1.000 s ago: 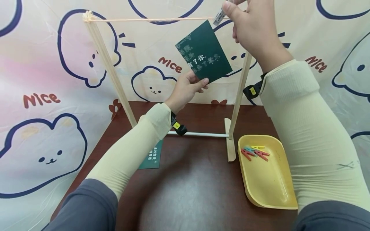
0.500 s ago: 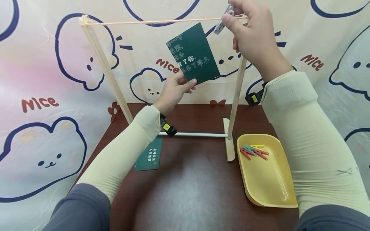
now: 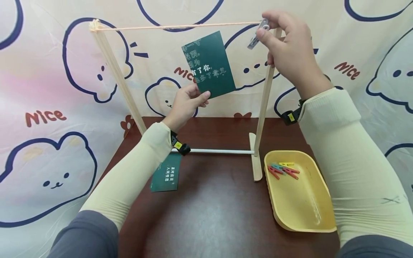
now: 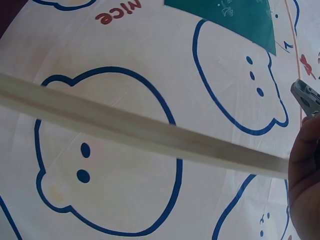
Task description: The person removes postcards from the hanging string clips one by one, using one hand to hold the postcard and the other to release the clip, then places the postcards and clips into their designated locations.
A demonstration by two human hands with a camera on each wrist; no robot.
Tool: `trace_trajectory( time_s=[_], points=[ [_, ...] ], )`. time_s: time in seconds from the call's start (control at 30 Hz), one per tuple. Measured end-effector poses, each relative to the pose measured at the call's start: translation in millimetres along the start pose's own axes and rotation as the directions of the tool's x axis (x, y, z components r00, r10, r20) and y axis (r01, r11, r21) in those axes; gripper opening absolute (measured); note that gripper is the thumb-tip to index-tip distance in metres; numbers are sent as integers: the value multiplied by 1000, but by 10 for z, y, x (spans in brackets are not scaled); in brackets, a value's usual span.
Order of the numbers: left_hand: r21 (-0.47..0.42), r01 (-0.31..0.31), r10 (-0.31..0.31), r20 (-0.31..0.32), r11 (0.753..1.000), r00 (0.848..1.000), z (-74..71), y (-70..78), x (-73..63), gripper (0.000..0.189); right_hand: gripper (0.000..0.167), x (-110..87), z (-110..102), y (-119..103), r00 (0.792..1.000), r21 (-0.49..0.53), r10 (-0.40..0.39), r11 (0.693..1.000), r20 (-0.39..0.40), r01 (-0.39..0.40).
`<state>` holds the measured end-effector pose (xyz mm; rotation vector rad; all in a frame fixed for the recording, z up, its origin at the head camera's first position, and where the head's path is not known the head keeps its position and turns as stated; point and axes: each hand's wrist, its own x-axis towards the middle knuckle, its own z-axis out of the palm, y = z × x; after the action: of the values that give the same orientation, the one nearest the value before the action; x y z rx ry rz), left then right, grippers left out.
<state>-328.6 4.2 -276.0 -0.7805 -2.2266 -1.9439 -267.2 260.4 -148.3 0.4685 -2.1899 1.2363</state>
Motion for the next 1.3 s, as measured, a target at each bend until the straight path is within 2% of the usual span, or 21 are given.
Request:
trace_trajectory(
  time_s=[0.2,0.37,0.47,0.63,0.93,1.13,1.3],
  points=[
    [-8,-14,14,9,1000,1000,-50,-79,-16,22,39,-51,-48,85,1000,20,25,999,4,-25],
    [-16,-26,26,13,1000,1000,-119,-87,-87,20,39,-85,-59,138,999,21,46,999,-3,-46],
    [3,-34,34,-6,999,999,-188,-86,-152,20,39,-96,-48,182,999,30,48,998,-7,-48],
    [48,-37,39,-42,998,998,-280,-59,-247,19,38,-89,-47,241,999,39,34,999,-20,-34],
    [21,-65,66,-31,998,997,-340,14,-331,21,38,-129,-59,284,999,80,43,996,-20,-41],
    [30,-54,55,-38,998,998,-360,33,-368,20,40,-219,-99,353,996,92,89,992,-20,-87],
    [47,-39,41,-26,998,999,-401,40,-415,20,40,-297,-142,440,995,107,94,990,-33,-90]
  ],
)
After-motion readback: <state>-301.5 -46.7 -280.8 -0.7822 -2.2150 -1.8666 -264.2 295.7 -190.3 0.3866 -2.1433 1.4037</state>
